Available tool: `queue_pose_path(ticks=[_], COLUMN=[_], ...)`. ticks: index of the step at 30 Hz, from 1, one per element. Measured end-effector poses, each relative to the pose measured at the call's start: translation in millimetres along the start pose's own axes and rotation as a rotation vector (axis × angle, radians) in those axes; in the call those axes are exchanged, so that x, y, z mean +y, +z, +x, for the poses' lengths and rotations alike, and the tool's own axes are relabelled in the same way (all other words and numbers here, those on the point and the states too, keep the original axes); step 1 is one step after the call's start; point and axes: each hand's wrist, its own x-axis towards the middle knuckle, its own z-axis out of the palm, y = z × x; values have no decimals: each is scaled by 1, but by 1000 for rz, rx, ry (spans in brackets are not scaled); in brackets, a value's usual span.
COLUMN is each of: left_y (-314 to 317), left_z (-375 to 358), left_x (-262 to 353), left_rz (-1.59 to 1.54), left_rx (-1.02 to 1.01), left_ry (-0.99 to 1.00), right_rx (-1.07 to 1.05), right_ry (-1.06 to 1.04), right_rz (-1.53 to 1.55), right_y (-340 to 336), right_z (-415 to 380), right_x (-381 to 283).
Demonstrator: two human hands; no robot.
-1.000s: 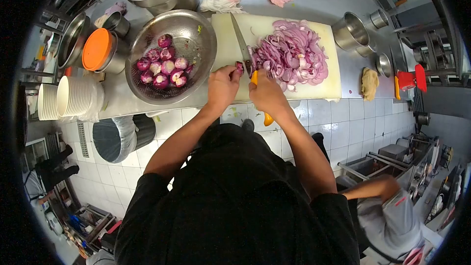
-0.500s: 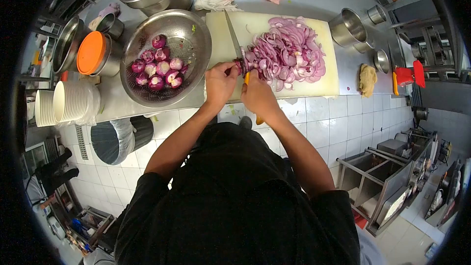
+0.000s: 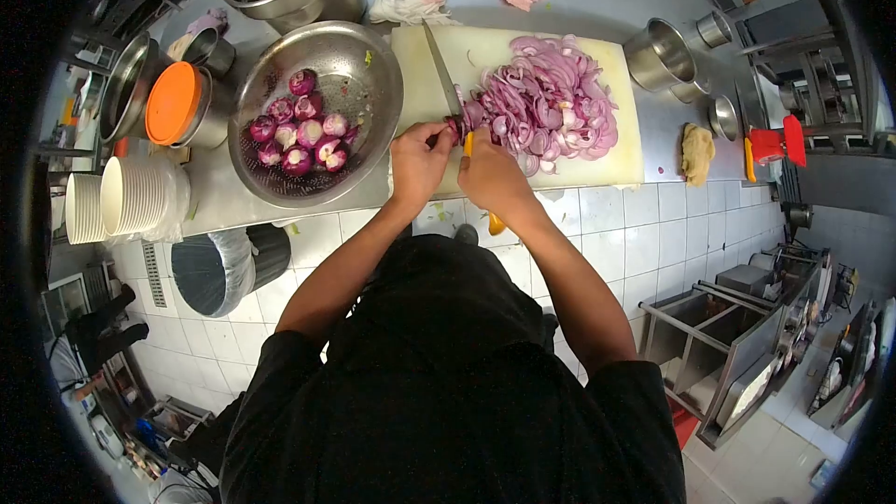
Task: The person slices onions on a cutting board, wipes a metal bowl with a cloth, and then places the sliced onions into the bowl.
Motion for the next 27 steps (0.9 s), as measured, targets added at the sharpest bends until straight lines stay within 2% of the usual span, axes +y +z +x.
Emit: queue_pose_path(ticks=[4,7,14,16,17,21,23,27], left_y=[-4,-4,-5,-3,-4,-3,1,-1], left_z=[-2,-3,-2,-2,-3,-1,-2,-3], left_x=[2,0,4,3,1,-2,-8,-6], left_rz=[-12,-25,-20,-12,-5,17,16,-28], left_rx=[-16,-28,-26,-7,4,-15,0,-18], left_ry=[-23,-41,-55,-17,0,-8,25,-39], right_rx=[-251,-278,-44,59,222,-91,-132,-143], right_ry=[230,260,39,-32,-181,57,75,99], right_rz=[170,151,55,16,-62,79,78,66], right_y=[-58,-59,-9,13,31,-24,-39,-39], right_z=[-34,-42,-26,-11,3,-10,-29,-40], right_x=[-53,-58,-23,-11,13,-21,-29,-33])
